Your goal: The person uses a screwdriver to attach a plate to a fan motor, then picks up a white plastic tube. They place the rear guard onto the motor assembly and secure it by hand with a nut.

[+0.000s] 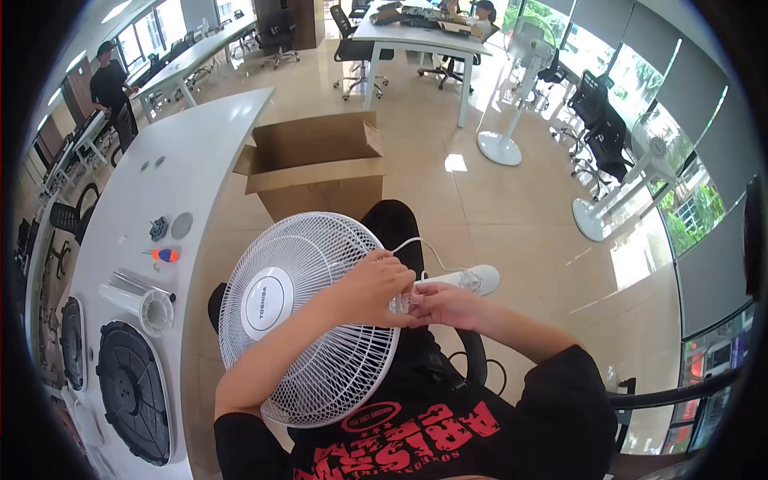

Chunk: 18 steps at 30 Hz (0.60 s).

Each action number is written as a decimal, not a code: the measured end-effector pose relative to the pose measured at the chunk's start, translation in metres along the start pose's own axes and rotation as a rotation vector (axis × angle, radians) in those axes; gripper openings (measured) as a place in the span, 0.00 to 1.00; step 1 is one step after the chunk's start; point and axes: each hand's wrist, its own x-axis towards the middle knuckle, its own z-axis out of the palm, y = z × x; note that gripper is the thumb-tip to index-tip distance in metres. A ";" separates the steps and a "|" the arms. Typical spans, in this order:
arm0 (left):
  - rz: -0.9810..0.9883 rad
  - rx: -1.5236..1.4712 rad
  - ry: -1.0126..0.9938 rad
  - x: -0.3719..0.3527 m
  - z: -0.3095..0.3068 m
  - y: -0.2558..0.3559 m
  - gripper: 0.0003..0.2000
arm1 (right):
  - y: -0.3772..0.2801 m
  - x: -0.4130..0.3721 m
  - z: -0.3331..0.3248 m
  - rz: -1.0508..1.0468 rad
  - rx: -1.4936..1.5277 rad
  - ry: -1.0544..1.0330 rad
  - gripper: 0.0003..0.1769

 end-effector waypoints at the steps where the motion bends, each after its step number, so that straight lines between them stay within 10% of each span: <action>1: 0.000 0.018 -0.004 0.000 0.001 0.000 0.15 | 0.000 0.000 0.002 0.003 0.014 -0.003 0.18; 16: -0.101 0.088 -0.305 0.019 0.009 0.017 0.16 | -0.006 -0.019 -0.005 -0.013 -0.171 0.023 0.15; 18: -0.030 0.061 -0.356 0.023 0.013 0.013 0.15 | -0.010 -0.012 -0.013 -0.102 -0.877 0.225 0.20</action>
